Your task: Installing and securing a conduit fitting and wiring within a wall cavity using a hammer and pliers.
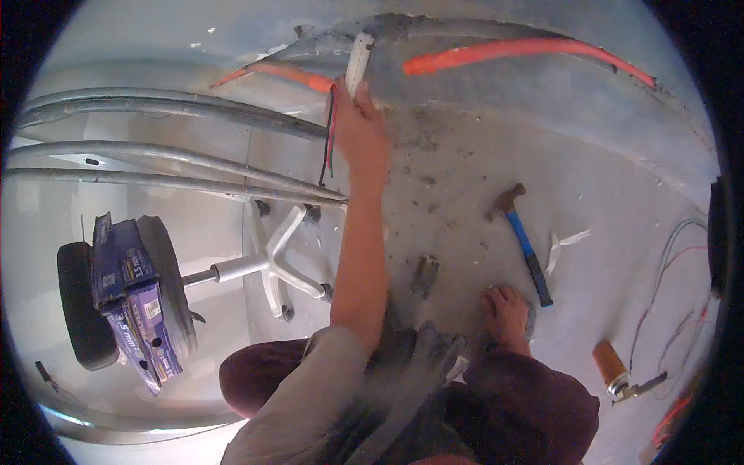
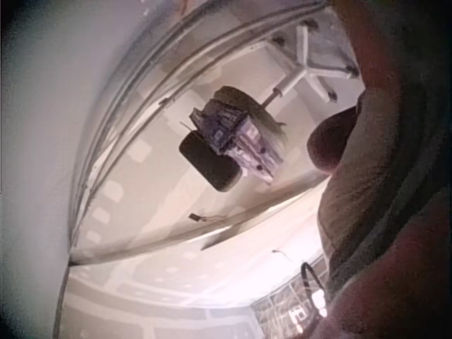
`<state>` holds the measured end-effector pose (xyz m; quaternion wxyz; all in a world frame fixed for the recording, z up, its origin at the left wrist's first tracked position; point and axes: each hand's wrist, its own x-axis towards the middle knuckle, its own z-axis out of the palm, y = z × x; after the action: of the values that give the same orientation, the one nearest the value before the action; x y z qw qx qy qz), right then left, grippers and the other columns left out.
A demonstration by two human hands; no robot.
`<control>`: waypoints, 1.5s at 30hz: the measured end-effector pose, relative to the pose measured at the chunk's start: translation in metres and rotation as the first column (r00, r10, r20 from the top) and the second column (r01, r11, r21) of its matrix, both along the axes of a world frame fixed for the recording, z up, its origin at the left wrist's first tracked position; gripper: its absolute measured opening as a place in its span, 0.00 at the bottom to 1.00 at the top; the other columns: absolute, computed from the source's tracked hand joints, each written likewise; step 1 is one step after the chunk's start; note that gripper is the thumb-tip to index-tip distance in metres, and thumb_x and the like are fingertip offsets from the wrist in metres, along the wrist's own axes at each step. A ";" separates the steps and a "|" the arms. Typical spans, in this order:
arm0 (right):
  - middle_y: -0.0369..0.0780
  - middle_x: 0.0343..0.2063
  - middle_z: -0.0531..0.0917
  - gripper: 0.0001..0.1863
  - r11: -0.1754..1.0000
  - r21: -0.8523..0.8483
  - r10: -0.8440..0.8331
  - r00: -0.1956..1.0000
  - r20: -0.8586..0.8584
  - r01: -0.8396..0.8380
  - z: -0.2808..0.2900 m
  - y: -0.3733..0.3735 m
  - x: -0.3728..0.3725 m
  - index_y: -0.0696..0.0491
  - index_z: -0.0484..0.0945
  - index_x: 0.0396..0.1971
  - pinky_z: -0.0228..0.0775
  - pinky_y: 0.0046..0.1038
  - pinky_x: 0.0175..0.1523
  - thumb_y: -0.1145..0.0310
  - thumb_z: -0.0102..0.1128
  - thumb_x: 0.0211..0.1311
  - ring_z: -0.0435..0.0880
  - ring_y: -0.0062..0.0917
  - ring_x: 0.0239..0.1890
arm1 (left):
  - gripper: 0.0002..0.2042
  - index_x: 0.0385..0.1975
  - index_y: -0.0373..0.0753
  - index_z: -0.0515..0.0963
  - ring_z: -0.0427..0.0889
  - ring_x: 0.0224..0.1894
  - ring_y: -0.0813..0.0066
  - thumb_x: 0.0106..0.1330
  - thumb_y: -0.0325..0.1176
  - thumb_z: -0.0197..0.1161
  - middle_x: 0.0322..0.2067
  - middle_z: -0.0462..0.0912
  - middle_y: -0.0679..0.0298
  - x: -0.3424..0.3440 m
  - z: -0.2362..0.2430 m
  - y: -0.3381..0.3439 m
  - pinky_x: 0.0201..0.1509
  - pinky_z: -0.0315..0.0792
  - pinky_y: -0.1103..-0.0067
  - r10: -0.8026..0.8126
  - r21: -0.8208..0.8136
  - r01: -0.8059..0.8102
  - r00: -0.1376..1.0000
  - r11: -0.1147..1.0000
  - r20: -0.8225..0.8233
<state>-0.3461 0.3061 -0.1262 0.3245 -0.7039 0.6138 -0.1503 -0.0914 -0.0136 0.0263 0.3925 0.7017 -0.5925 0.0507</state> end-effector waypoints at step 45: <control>0.47 0.35 0.81 0.08 0.999 0.040 -0.035 0.936 0.351 0.022 -0.018 -0.021 0.022 0.54 0.82 0.41 0.76 0.39 0.41 0.74 0.62 0.63 0.83 0.43 0.37 | 0.27 0.50 0.33 0.77 0.81 0.38 0.75 0.53 0.37 0.79 0.38 0.83 0.65 0.013 -0.029 0.158 0.49 0.76 0.76 0.049 0.507 0.781 0.528 0.364 -0.848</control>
<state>-0.3242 0.2849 -0.1443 0.4389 -0.6510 0.5586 -0.2674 -0.0782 0.1446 -0.0028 0.1860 0.5684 -0.4664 -0.6518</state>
